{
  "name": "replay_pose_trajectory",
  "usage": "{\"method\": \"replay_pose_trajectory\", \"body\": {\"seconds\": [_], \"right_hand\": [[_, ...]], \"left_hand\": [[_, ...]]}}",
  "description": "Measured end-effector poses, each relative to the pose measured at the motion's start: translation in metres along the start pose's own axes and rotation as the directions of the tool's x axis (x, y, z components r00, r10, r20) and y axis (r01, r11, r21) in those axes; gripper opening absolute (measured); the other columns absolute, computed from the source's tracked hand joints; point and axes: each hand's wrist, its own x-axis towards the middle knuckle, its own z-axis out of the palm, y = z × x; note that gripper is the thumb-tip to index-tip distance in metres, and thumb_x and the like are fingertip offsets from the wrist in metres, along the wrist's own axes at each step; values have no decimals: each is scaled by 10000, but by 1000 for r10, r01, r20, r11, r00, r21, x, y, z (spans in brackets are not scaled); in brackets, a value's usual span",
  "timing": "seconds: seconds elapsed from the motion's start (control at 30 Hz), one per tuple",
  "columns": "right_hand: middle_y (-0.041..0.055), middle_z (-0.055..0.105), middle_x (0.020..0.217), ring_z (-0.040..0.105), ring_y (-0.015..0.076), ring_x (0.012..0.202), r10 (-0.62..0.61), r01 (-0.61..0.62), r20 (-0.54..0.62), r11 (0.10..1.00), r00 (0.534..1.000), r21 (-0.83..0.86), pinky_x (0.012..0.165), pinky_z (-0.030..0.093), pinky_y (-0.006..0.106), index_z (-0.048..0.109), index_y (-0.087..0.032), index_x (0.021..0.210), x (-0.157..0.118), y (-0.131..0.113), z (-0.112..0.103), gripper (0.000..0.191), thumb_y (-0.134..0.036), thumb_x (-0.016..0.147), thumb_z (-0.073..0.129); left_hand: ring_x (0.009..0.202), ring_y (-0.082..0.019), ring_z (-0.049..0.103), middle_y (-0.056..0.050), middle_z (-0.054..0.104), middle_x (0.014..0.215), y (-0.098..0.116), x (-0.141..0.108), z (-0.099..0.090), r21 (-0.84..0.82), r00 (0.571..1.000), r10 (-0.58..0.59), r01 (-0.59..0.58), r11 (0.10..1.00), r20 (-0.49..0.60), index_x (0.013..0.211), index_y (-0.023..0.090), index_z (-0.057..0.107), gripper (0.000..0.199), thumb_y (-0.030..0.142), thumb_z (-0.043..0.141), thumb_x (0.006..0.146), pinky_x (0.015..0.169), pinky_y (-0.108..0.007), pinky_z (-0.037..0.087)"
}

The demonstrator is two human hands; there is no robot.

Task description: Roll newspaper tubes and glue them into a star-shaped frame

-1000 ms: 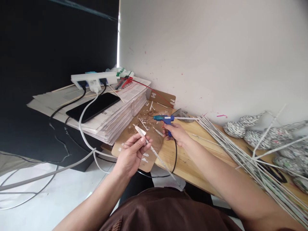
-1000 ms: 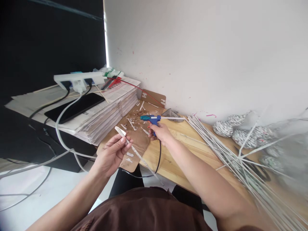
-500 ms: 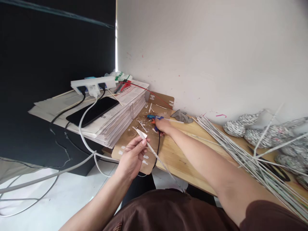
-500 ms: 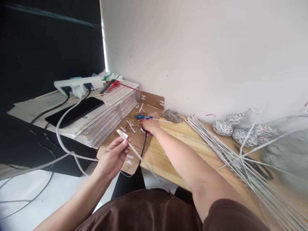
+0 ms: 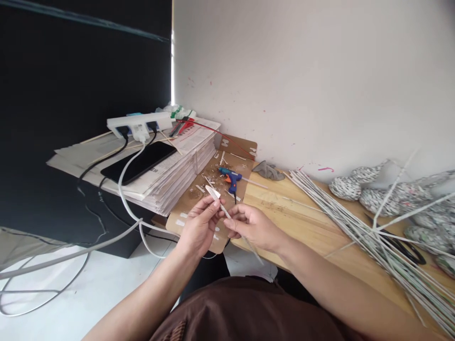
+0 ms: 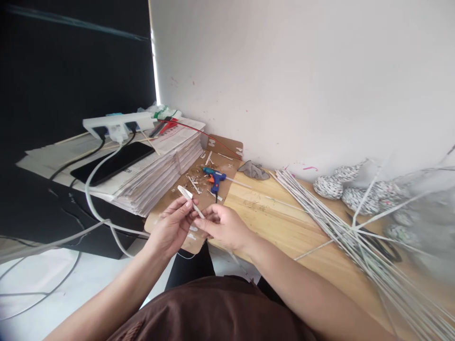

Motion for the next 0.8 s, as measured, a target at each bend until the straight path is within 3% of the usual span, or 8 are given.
{"method": "replay_pose_trajectory", "body": {"seconds": [0.07,0.13,0.23,0.33,0.47,0.6,0.7,0.8], "right_hand": [[19,651,811,597,121,645,-85,83,-144,996,986,-22,599,482,240,577,-198,943,-12,2,5,266,-444,846,602],[11,650,780,572,119,631,-182,144,-254,977,950,-159,593,453,236,609,-207,915,-18,-1,4,186,-385,868,583],[6,653,733,551,125,609,-283,174,-295,922,913,-346,594,414,244,640,-215,897,-22,-9,-2,147,-335,888,555],[-4,633,680,517,116,564,-308,173,-268,886,913,-430,583,384,245,639,-212,843,-28,-16,-5,160,-317,900,532],[-17,604,639,491,97,537,-243,136,-228,905,943,-402,553,367,229,625,-203,782,-33,-21,-7,180,-302,896,527],[-10,585,659,467,70,473,11,-19,-90,996,996,-90,466,362,205,631,-181,828,-33,-21,-15,261,-398,902,506],[-14,553,663,438,59,423,176,-180,60,981,983,69,390,299,195,622,-171,878,-34,-20,-20,326,-473,892,500],[-9,581,692,501,88,492,90,-92,-30,993,996,-78,449,347,215,606,-197,932,-38,-18,-18,276,-462,868,555]], "left_hand": [[654,-67,632,-32,703,851,-2,0,4,-6,1000,-4,4,1000,16,865,139,700,214,174,793,675,666,-158,538],[705,-78,648,-35,706,868,-2,0,8,-12,1000,2,-2,1000,22,839,136,695,191,169,791,678,716,-168,544],[734,-87,655,-40,710,884,-2,-2,11,-1,1000,3,-3,1000,21,851,137,699,196,174,790,681,743,-183,551],[727,-88,654,-47,711,882,0,-5,10,21,1000,-9,9,1000,21,868,133,709,192,180,779,696,739,-190,556],[715,-88,653,-52,709,848,1,-8,8,37,999,-35,33,999,30,847,119,721,169,181,776,699,715,-174,556],[684,-78,643,-51,705,836,0,-9,7,48,997,-46,44,998,59,827,112,726,166,189,783,692,680,-158,551],[670,-74,639,-51,704,825,-2,-9,8,56,994,-64,59,997,92,833,112,731,165,194,779,699,665,-149,547],[675,-77,645,-53,709,822,-3,-10,8,57,992,-83,78,995,91,815,112,732,152,189,783,694,667,-146,548]]}}
